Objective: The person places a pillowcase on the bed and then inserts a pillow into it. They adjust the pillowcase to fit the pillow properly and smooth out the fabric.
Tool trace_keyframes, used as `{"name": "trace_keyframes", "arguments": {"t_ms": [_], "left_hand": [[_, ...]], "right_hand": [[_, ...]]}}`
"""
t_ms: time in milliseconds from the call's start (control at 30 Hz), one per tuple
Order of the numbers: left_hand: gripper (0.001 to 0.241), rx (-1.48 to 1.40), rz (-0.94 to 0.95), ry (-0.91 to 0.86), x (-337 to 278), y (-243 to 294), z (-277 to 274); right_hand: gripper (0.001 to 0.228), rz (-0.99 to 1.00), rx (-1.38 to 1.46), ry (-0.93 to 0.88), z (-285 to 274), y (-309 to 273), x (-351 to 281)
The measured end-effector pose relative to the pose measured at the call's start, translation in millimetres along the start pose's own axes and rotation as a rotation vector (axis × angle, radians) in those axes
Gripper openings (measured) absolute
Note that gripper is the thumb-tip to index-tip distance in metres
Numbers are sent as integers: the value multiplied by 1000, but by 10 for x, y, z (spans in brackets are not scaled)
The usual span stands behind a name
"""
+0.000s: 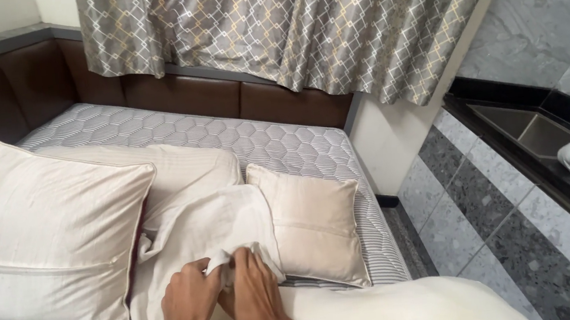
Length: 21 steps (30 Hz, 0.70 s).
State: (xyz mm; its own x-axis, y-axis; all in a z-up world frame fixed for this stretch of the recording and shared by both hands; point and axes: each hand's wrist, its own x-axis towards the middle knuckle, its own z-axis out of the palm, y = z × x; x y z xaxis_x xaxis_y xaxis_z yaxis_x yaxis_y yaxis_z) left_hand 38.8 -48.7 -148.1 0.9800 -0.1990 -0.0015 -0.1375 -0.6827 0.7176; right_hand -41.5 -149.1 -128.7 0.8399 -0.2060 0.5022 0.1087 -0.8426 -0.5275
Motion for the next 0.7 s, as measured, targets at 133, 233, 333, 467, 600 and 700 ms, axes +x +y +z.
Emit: {"name": "trace_keyframes", "arguments": {"t_ms": [133,233,333,467,600,700], "left_hand": [[38,33,54,33,-195,-14,-42],[32,62,165,82,-249,-162,-101],[29,165,271,125,-268,-401,-26],[29,372,338,309,-115,-1169,422],[46,306,93,95,228,-2355,1302],[88,110,126,114,114,-2411,1399]], "right_hand": [[38,88,-48,0,39,155,178],[35,71,-98,-38,180,444,300],[33,222,-66,-107,173,572,373],[46,545,271,-85,333,849,388],[47,287,537,-14,401,924,394],[51,471,480,-195,186,655,442]]}}
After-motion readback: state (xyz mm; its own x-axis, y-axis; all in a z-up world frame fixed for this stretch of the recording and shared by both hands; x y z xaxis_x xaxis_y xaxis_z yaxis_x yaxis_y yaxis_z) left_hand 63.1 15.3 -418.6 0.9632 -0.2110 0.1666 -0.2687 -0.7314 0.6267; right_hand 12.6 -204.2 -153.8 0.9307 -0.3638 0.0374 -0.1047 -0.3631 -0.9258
